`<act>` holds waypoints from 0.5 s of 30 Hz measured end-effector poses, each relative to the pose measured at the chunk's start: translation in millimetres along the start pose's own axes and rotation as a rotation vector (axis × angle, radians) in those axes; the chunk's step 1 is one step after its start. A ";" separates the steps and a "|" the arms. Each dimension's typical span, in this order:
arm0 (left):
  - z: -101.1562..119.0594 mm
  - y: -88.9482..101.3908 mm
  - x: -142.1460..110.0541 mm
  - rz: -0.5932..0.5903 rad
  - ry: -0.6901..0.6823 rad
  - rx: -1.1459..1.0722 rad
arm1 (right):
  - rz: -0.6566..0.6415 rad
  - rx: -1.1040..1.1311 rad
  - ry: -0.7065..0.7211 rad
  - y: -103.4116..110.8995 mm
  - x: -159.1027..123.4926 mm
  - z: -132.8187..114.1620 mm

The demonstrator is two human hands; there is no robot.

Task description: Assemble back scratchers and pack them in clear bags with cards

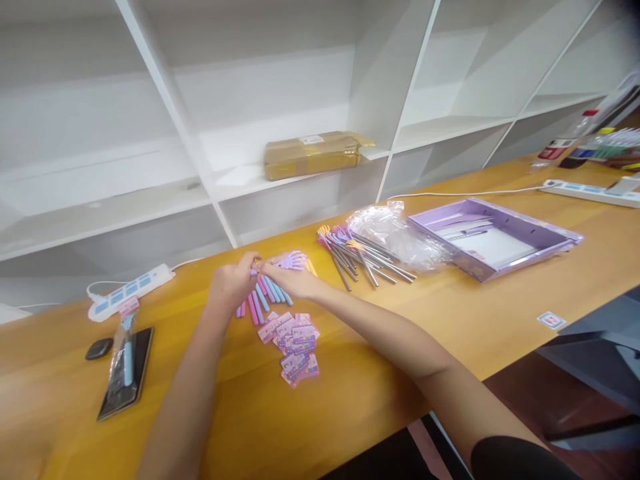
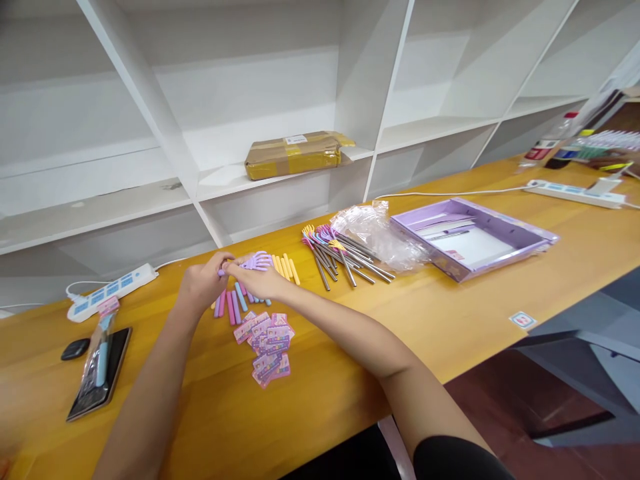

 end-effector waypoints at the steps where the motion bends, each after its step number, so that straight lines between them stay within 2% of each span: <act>1: -0.1 -0.6 0.0 0.006 -0.009 -0.010 | -0.001 0.008 -0.010 0.0 -0.7 0.0; 8: -5.8 -3.6 -0.9 0.032 -0.045 -0.074 | 0.012 0.020 -0.002 3.2 -6.4 -5.0; 12: -12.6 -6.5 -0.3 0.028 -0.022 -0.099 | 0.022 0.028 0.044 6.3 -11.0 -16.3; 15: -25.7 -9.9 0.0 0.009 0.025 -0.117 | 0.061 0.006 0.063 14.3 -14.6 -27.7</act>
Point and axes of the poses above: each hand's wrist, its own x-axis towards the middle knuckle, its own y-axis out of the back of the hand, z = x × y, the point moved 9 cm from there along x, towards the middle knuckle, and after that the axes turned 2 degrees about -z, right-handed, at the moved point
